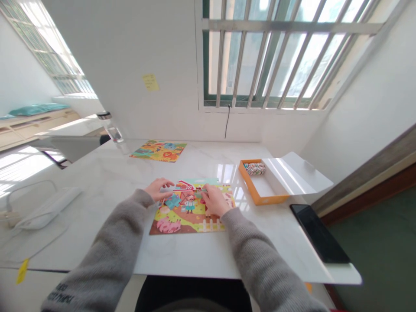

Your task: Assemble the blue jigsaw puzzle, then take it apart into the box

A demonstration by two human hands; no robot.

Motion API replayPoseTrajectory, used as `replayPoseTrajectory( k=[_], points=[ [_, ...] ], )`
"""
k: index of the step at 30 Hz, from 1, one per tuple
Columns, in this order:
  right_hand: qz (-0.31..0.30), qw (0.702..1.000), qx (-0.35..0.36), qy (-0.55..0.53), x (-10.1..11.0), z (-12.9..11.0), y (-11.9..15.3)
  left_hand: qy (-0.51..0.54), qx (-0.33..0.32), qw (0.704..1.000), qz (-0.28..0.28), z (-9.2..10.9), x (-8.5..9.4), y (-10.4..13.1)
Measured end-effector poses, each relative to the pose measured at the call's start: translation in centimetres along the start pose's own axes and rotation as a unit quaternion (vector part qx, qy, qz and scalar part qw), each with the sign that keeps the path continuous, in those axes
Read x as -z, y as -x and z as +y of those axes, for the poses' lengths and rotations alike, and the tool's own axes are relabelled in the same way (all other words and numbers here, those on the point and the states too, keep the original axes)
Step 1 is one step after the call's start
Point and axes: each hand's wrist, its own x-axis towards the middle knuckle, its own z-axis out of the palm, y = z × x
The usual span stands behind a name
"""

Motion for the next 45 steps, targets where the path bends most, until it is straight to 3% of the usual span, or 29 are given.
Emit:
replayPoseTrajectory(
  k=[3,10,14,19,23,27,32,35,39,45],
  points=[
    [0.001,1.000,0.006,0.003,0.0,0.1,0.0,-0.027,0.018,0.998,-0.046,-1.2,0.7,1.1],
    [0.000,1.000,0.004,0.008,0.0,0.1,0.0,-0.082,0.027,0.991,-0.101,0.3,0.0,1.1],
    [0.004,1.000,0.008,0.001,0.0,0.1,0.0,-0.040,0.023,0.995,-0.083,-0.3,-0.5,0.6],
    [0.007,1.000,0.012,-0.014,0.0,-0.1,0.1,0.093,0.000,0.989,-0.119,-0.6,-1.2,0.2],
    [0.003,1.000,0.009,-0.019,0.2,-0.4,0.1,0.034,-0.028,0.996,-0.079,-0.7,-0.7,0.7],
    [-0.001,1.000,0.009,-0.019,0.4,-0.6,0.1,-0.048,-0.004,0.995,-0.082,-0.7,-0.2,1.2],
    [0.003,1.000,0.016,-0.021,0.3,-0.6,0.1,-0.037,-0.033,0.996,-0.068,-0.2,-0.1,0.5],
    [0.004,0.999,0.012,-0.040,0.4,-0.8,0.2,0.007,-0.019,0.999,-0.035,0.7,0.1,0.2],
    [0.025,0.996,-0.005,-0.085,0.3,-1.6,0.2,0.061,0.037,0.996,0.052,3.0,-0.8,0.1],
    [0.068,0.993,-0.011,-0.091,-0.7,-3.0,0.2,0.171,0.003,0.981,0.091,7.8,-3.5,0.1]
  ],
)
